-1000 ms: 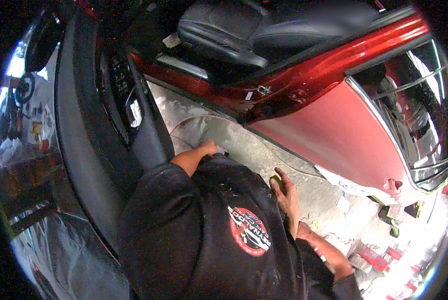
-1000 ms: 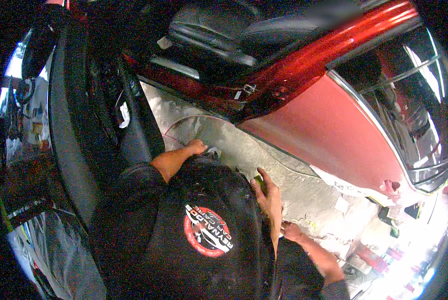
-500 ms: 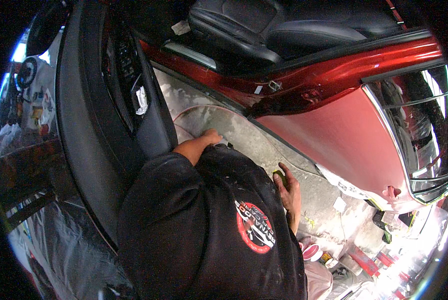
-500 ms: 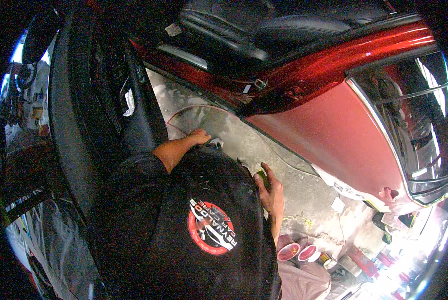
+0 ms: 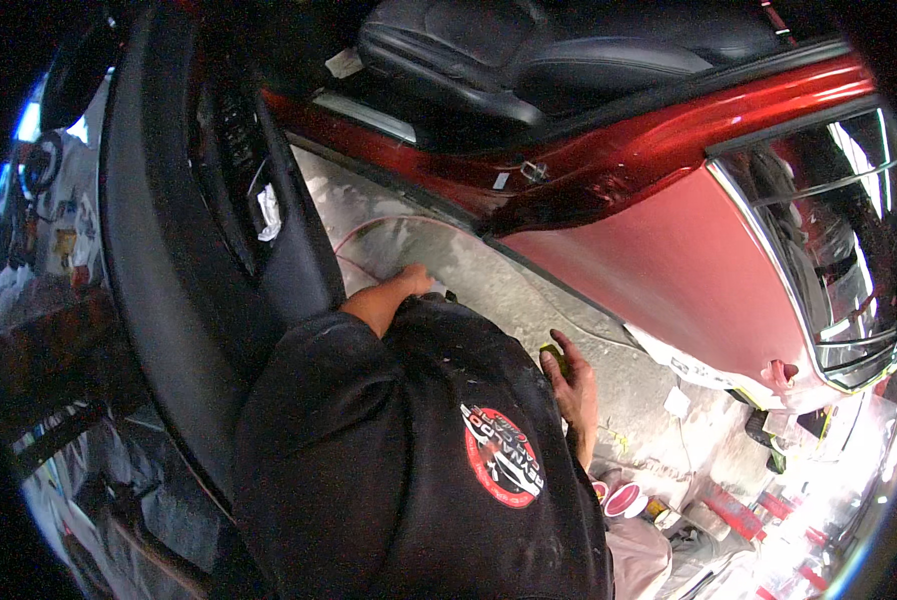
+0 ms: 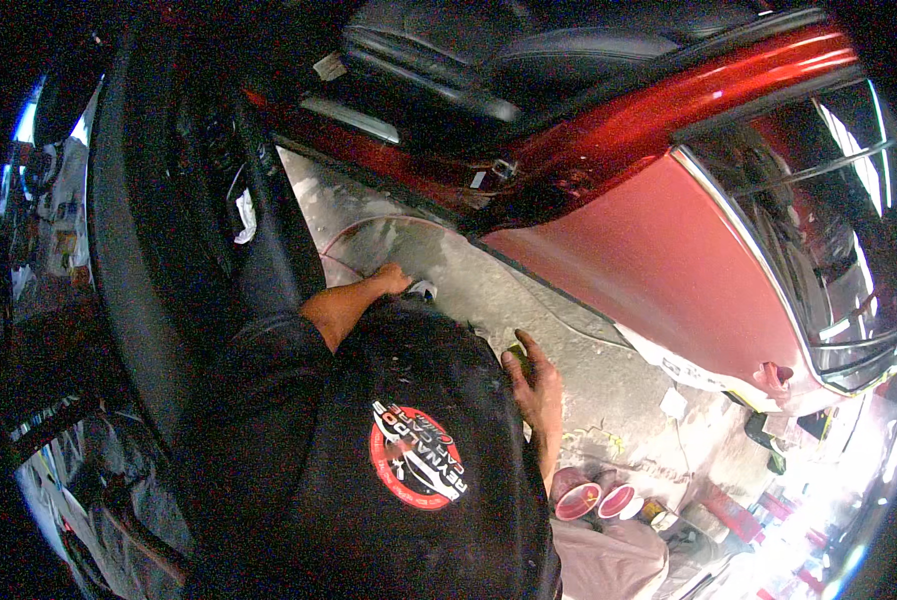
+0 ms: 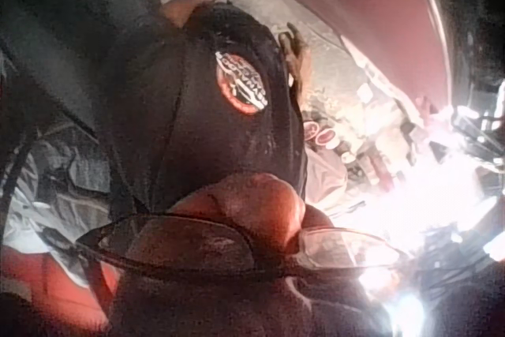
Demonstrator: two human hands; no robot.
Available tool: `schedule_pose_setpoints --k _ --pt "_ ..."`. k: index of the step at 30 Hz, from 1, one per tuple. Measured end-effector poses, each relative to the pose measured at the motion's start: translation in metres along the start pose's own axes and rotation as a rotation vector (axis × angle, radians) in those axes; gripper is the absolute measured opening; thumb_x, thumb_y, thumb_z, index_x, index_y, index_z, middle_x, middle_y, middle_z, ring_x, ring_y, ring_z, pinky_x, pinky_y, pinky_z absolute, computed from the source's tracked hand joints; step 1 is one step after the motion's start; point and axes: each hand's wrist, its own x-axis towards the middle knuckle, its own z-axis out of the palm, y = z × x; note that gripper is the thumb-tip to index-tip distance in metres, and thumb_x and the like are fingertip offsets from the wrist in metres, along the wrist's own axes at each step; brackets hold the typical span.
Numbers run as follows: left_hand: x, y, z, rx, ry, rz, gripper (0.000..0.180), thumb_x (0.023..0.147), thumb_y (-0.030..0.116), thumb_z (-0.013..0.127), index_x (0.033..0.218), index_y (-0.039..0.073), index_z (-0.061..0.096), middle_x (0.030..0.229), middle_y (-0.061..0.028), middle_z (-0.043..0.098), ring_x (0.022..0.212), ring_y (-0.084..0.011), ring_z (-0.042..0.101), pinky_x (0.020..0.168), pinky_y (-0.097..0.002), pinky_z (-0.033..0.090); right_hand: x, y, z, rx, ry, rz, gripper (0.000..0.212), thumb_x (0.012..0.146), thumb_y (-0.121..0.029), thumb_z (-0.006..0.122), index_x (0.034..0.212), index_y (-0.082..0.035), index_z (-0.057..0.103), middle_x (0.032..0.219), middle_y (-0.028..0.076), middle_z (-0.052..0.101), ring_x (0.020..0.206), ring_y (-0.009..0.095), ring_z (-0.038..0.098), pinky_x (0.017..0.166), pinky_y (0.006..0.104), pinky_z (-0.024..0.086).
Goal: The person wipes the red car door frame with a cloth and then applies yellow masking tape along the edges of the door jamb and window frame. The person carefully aligns and smooths the tape to cover the trim areas.
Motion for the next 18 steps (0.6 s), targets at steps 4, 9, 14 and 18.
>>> schedule_pose_setpoints --k 4,9,14,18 --pt "0.005 -0.007 0.017 -0.005 0.071 -0.032 0.061 0.09 0.052 0.054 0.113 -0.003 0.069 0.122 -0.0251 0.063 0.118 -0.0416 0.058 0.104 -0.0465 0.043 0.0 0.001 -0.003 -0.01 0.021 -0.038 0.046 0.094 -0.028 0.065 0.135 -0.008 0.057 0.104 0.019 0.071 0.097 0.027 0.069 0.086 0.0367 0.051" --pt "-0.007 0.012 -0.01 0.046 -0.109 -0.057 0.063 0.09 0.046 0.063 0.127 -0.004 0.059 0.132 -0.0277 0.056 0.122 -0.0421 0.055 0.104 -0.0465 0.043 -0.004 0.0 -0.006 -0.004 0.055 -0.027 0.045 0.094 -0.029 0.064 0.134 -0.008 0.057 0.102 0.019 0.072 0.096 0.028 0.069 0.085 0.0374 0.051" --pt "-0.019 0.018 -0.016 0.025 -0.043 -0.074 0.064 0.09 0.048 0.062 0.127 -0.005 0.059 0.131 -0.0261 0.057 0.122 -0.0422 0.054 0.103 -0.0464 0.043 -0.004 0.0 -0.008 0.01 0.043 -0.034 0.044 0.094 -0.027 0.064 0.133 -0.007 0.058 0.104 0.02 0.071 0.098 0.028 0.069 0.086 0.0375 0.051" --pt "-0.02 0.022 -0.014 0.04 -0.028 -0.048 0.064 0.09 0.048 0.061 0.128 -0.003 0.059 0.132 -0.0245 0.058 0.123 -0.0422 0.054 0.103 -0.0461 0.044 -0.006 -0.003 -0.009 0.018 0.031 -0.014 0.044 0.095 -0.026 0.064 0.134 -0.006 0.056 0.104 0.018 0.071 0.097 0.024 0.067 0.086 0.0354 0.051"
